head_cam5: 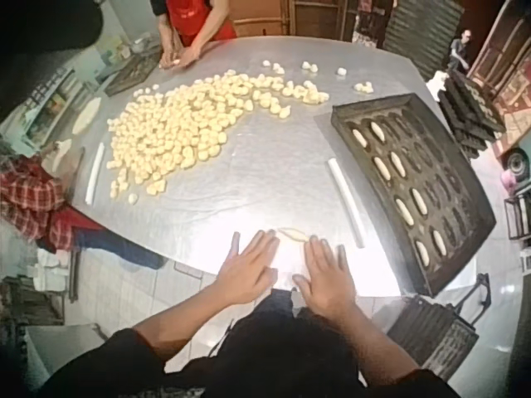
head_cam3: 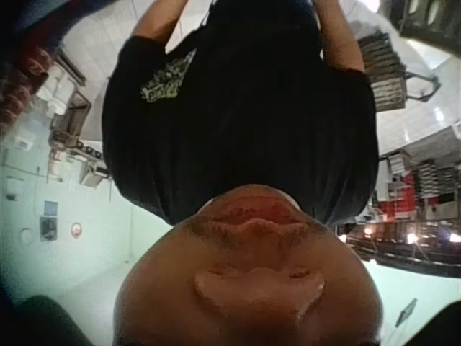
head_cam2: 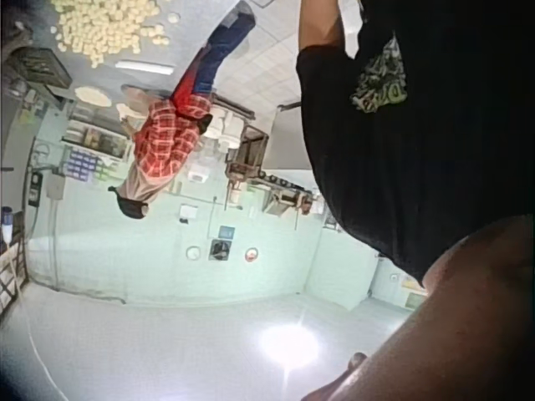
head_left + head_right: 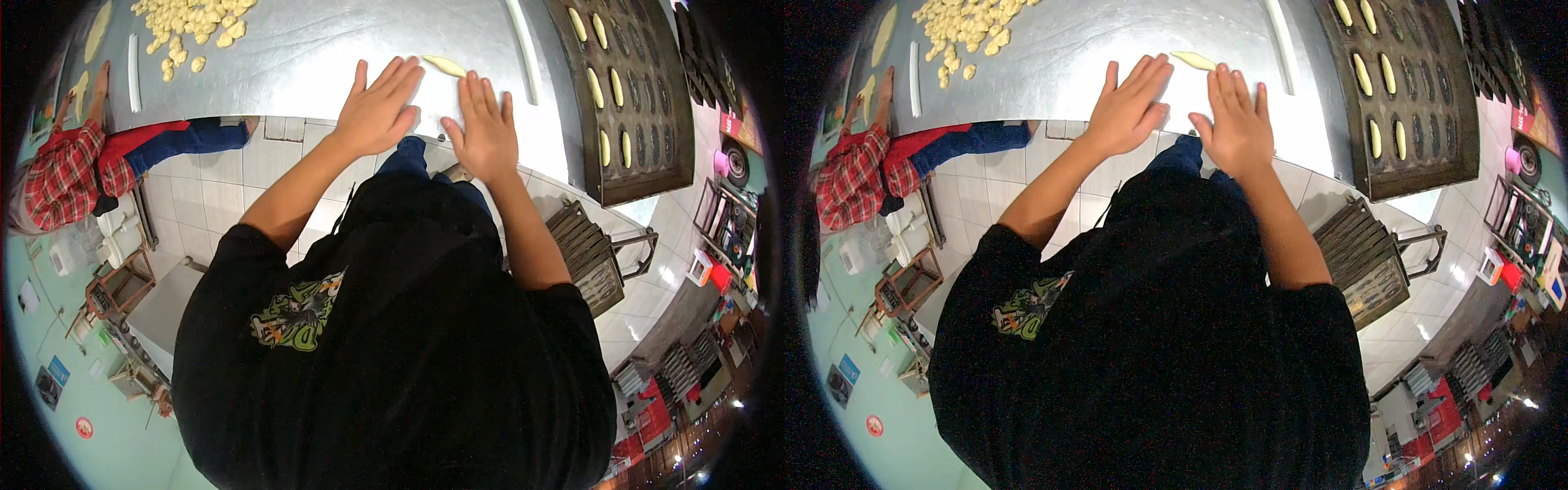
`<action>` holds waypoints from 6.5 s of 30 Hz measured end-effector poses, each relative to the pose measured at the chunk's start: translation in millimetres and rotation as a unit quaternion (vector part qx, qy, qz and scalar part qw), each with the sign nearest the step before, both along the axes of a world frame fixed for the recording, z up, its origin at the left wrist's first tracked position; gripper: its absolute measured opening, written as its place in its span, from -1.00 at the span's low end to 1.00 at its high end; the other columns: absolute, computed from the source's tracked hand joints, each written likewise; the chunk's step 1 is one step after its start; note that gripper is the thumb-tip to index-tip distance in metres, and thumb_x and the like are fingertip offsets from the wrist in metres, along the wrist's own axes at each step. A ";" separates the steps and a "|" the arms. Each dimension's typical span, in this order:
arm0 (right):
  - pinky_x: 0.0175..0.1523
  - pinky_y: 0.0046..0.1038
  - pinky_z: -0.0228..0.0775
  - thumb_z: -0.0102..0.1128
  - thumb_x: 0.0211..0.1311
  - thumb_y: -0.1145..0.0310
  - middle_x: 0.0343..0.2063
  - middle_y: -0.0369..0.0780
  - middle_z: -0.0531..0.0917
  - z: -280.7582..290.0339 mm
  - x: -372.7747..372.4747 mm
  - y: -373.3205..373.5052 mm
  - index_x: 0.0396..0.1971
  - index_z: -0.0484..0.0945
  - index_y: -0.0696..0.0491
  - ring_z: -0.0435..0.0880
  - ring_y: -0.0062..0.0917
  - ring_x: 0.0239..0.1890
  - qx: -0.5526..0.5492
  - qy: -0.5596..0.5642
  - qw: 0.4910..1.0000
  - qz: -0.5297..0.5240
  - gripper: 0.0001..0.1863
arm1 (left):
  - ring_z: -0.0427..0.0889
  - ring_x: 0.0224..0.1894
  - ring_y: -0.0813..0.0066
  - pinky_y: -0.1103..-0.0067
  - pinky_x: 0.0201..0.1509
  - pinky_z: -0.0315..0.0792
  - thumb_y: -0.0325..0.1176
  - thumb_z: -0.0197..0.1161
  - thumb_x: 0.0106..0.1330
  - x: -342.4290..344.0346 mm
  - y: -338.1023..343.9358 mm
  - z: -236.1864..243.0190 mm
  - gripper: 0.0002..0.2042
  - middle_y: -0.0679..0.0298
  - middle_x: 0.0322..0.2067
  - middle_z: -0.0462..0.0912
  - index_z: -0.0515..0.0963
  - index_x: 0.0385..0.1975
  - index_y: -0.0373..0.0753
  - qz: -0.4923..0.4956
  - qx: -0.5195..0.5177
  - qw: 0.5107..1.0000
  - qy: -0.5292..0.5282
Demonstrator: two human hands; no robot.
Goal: The person flattens dough balls with a rolling pin, rolls them into elongated shapes by hand, and places them onto a baking tray.
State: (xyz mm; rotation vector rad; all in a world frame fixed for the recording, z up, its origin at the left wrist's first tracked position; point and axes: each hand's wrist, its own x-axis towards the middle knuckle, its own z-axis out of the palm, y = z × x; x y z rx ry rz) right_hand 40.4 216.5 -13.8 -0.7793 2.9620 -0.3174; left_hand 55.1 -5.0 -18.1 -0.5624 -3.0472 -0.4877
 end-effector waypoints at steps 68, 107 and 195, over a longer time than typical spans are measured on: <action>-0.17 -0.25 0.51 0.32 0.12 0.19 -0.39 -0.16 0.70 40.2 -125.8 364.0 -0.23 0.62 0.03 0.69 -0.23 -0.26 -0.030 -0.098 0.985 -0.138 -0.72 | 0.55 0.06 0.26 0.33 0.14 0.46 -0.35 0.17 0.27 -208.4 393.4 25.7 -0.72 0.38 -0.04 0.62 0.64 -0.03 0.02 -0.265 0.037 0.963 -0.036; -0.15 -0.32 0.46 -0.02 0.18 0.53 -0.14 0.01 0.58 48.0 -7.3 64.7 0.32 0.22 0.12 0.61 -0.29 -0.29 -0.259 -0.300 0.867 -0.302 -0.37 | 0.61 -0.01 0.29 0.36 0.00 0.46 -0.23 0.27 0.27 -231.4 -114.6 69.4 -0.70 0.26 -0.11 0.68 0.60 -0.04 -0.17 0.136 0.143 0.976 0.092; 0.08 -0.29 0.43 -0.02 0.42 0.15 -0.07 -0.01 0.64 34.8 113.7 170.8 0.07 0.52 0.13 0.62 -0.13 -0.04 -0.413 -0.307 0.843 -0.155 -0.59 | -0.11 0.50 -0.05 0.01 0.48 -0.27 0.24 0.06 0.28 -58.7 103.6 8.6 -0.07 -0.18 0.43 -0.03 0.02 0.38 -0.47 0.140 -0.081 0.987 -0.012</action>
